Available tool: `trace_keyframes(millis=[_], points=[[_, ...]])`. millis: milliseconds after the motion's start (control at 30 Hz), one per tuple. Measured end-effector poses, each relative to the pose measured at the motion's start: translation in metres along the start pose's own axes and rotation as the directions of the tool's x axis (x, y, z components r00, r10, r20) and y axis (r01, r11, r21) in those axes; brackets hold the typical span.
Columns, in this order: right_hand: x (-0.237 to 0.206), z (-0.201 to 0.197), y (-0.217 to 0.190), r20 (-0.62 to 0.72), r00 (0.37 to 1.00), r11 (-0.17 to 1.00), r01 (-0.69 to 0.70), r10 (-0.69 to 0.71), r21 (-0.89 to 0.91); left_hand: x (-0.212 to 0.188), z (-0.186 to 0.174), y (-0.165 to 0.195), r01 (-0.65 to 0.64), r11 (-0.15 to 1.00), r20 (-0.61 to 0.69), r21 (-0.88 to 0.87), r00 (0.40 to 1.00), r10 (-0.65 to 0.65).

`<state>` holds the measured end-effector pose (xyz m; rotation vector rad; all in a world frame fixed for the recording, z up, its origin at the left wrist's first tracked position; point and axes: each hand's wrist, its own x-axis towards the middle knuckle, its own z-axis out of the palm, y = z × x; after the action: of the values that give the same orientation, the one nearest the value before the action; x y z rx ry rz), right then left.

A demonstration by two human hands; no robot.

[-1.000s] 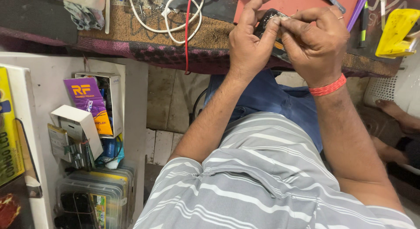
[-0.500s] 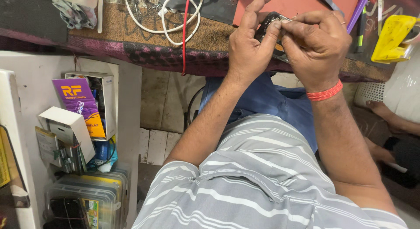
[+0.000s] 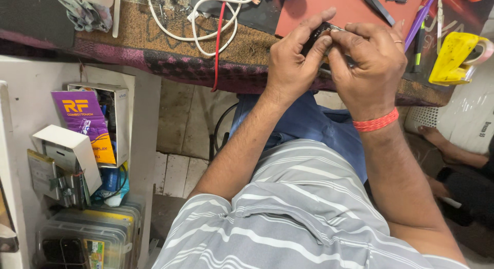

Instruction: The person cleans the back of a phone with a cloth, then wipes the inside of a disassembled phone frame. They pick up a new screen assembly and attach it to the frame, pressing the edges to secure it. Finally, they adjust internal components and ribbon cables inside the frame.

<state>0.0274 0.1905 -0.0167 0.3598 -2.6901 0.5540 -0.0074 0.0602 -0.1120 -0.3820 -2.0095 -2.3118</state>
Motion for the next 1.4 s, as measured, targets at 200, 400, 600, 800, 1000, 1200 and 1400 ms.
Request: trace_keyframes(millis=[200,400,600,800,1000,1200,1400], points=[[0.007,0.001,-0.007,0.031,0.999,0.997,-0.021,0.023,-0.072,0.002,-0.001,0.001,-0.004,1.0,-0.001,-0.006,1.0,0.004],[0.022,-0.009,-0.006,0.089,0.995,0.995,-0.042,0.034,0.095,0.009,0.002,0.011,0.1,0.995,-0.046,-0.026,0.994,-0.101],[0.027,-0.012,-0.001,0.191,0.919,0.741,-0.392,0.345,0.545,0.012,0.012,0.014,0.107,0.993,-0.184,-0.044,0.976,-0.113],[0.02,-0.006,0.013,0.187,0.945,0.745,-0.328,0.27,0.581,0.01,0.013,0.011,0.161,0.985,-0.172,-0.059,0.97,-0.169],[0.027,-0.006,0.029,0.249,0.915,0.74,-0.403,0.318,0.538,0.01,0.008,0.007,0.183,0.981,-0.051,-0.06,0.981,-0.186],[0.025,0.006,0.041,0.268,0.899,0.683,-0.437,0.346,0.585,0.012,0.004,0.004,0.048,0.998,-0.02,-0.035,0.999,-0.049],[0.015,0.024,0.046,0.092,0.964,0.84,-0.264,0.251,0.473,0.012,0.003,0.0,0.14,0.99,-0.008,-0.013,0.99,-0.141]])
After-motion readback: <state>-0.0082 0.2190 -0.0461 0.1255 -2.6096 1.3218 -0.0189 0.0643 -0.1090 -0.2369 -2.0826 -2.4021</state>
